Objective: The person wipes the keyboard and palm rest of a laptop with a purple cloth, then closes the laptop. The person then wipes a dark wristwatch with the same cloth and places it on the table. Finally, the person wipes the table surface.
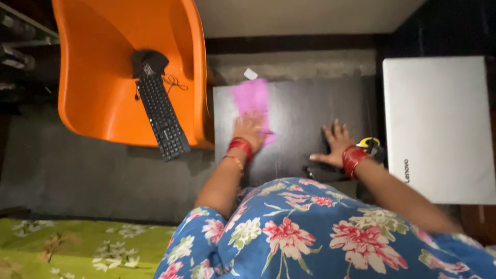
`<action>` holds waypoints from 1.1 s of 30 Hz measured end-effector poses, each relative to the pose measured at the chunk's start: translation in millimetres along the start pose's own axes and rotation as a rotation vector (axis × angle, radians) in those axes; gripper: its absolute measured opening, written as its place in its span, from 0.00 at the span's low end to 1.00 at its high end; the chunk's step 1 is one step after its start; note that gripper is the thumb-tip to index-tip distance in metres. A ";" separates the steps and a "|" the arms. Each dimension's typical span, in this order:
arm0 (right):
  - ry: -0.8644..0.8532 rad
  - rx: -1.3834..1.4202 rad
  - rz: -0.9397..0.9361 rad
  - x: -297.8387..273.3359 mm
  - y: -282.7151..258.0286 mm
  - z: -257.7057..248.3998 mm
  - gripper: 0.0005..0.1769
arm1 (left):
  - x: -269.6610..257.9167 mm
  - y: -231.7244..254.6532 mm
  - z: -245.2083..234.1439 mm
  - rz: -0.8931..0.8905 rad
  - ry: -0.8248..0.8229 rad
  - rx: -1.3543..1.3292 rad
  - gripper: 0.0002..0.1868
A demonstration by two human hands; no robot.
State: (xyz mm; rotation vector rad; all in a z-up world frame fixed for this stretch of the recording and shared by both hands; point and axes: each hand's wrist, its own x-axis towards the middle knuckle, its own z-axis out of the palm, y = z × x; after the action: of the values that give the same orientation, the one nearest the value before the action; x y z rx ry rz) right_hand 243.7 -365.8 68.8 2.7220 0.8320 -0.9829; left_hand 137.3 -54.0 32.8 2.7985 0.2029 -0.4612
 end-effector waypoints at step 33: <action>-0.024 -0.026 -0.063 64.3 1.3 -21.2 0.91 | -4.2 38.1 15.2 0.172 0.201 0.117 0.36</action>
State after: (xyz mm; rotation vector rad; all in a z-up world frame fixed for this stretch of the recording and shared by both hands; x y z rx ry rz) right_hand 296.9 -331.4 45.1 2.6715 0.9254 -1.0077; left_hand 136.0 -95.2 30.7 2.9438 -0.0234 -0.1558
